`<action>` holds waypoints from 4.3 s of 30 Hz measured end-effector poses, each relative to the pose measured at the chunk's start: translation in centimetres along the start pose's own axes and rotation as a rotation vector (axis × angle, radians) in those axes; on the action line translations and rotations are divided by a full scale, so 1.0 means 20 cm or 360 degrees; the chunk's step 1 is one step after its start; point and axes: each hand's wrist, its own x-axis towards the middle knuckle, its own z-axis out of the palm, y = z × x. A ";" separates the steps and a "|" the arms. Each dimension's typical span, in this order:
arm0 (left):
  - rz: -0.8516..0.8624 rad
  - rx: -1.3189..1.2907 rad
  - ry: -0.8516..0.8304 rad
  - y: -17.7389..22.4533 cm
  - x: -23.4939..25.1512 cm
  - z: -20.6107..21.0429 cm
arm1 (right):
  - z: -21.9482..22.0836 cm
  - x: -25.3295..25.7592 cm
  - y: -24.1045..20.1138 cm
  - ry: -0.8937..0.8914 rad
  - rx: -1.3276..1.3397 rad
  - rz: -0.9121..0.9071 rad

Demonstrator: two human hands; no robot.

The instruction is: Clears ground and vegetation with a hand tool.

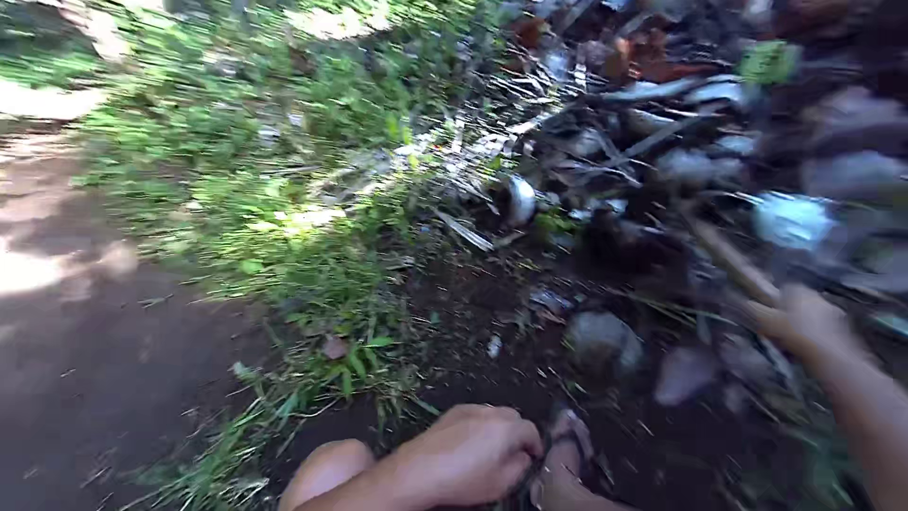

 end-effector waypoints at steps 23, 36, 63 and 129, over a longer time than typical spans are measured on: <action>-0.0175 -0.0049 -0.0096 -0.21 0.08 -0.05 | 0.23 0.70 0.77 0.0197 -0.0515 0.0527; 0.0159 -0.0058 0.0049 -0.13 0.01 -0.04 | 0.15 0.39 0.90 0.0545 0.0943 0.0962; 0.0106 -0.0147 -0.0129 -0.23 0.31 -0.01 | 0.18 0.84 0.71 0.0069 -0.0828 0.0148; 0.0072 -0.0194 0.0034 -0.25 0.02 -0.16 | 0.48 1.00 0.17 0.0168 0.0034 0.0675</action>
